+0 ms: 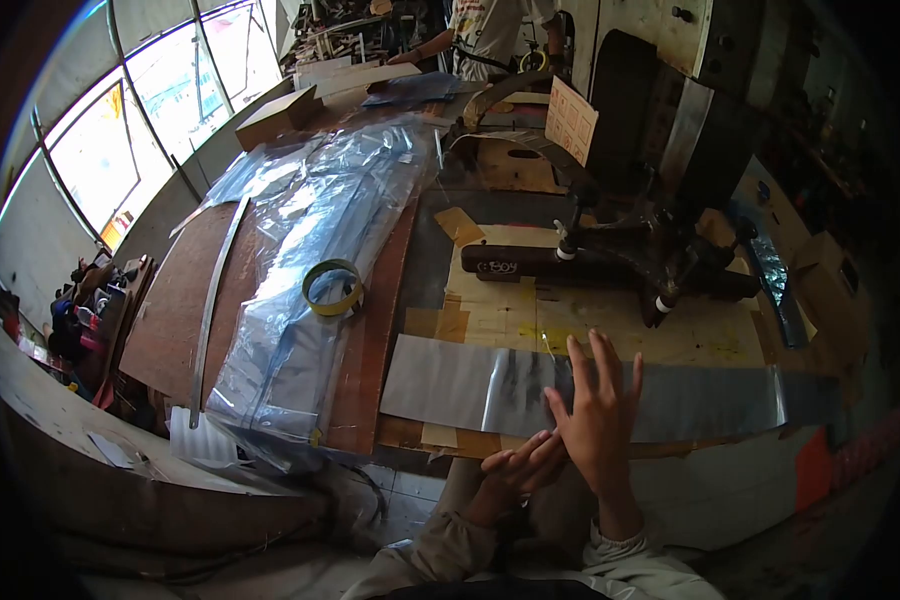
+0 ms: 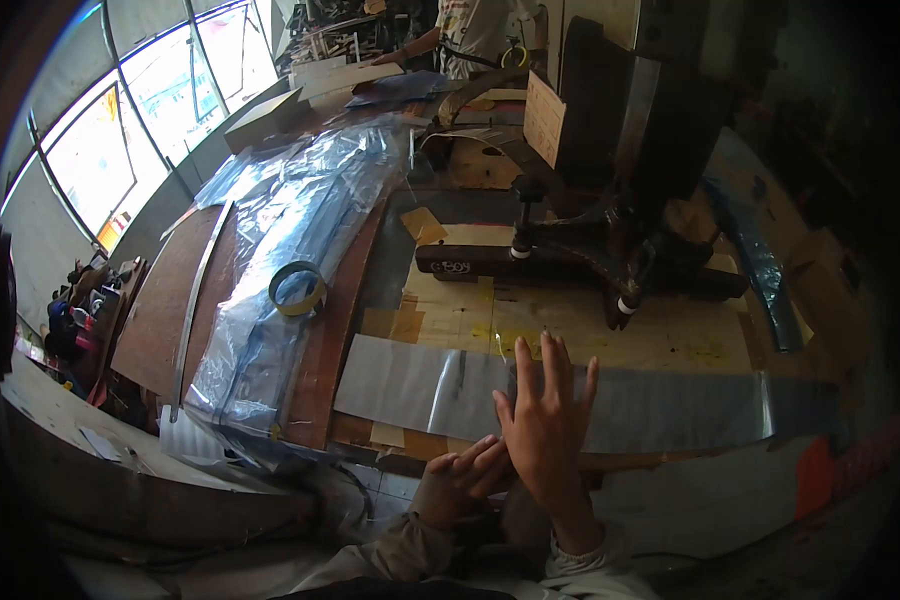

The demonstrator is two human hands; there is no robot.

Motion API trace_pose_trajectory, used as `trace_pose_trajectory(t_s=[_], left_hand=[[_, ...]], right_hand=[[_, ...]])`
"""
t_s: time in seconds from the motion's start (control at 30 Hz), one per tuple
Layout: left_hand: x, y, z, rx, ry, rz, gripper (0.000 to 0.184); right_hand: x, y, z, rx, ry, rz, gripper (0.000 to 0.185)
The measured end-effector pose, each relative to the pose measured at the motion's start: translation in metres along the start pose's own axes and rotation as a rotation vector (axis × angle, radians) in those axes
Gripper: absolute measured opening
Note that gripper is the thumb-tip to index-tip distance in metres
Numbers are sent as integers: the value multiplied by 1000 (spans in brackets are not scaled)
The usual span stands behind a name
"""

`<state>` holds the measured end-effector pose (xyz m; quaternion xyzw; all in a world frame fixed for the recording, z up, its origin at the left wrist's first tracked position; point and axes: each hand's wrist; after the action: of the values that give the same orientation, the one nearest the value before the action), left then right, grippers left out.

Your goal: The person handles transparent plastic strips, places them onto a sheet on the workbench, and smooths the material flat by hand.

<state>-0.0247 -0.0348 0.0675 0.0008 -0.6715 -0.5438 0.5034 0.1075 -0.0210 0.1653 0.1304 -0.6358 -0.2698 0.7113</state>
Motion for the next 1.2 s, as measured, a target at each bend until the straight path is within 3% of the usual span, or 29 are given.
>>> trace_pose_trajectory(t_s=[0.13,0.23,0.63,0.83,1.13,1.2], left_hand=[[-20,-8,-6,26,64,-132,25],[-32,-3,-9,62,32,-270,21],[-54,-6,-19,166,11,-432,31],[-55,-7,-19,166,13,-423,32],[-50,-1,-16,123,40,-462,35],[-24,1,-19,213,-161,-246,37]], right_hand=[[-15,9,-7,16,40,154,51],[-20,9,-11,-4,89,135,44],[-16,20,-12,68,-63,-166,24],[0,29,-20,108,-95,-137,22],[76,13,-26,150,113,-83,23],[90,-16,-21,121,160,-51,24]])
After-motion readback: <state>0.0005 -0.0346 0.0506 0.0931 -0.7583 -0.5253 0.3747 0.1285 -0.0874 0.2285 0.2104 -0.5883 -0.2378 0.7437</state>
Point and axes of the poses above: each hand's wrist, its own y-axis towards the middle knuckle, its own x-axis out of the back of the hand, z = x × y, and after that the axes turned 2 degrees about -z, right-handed
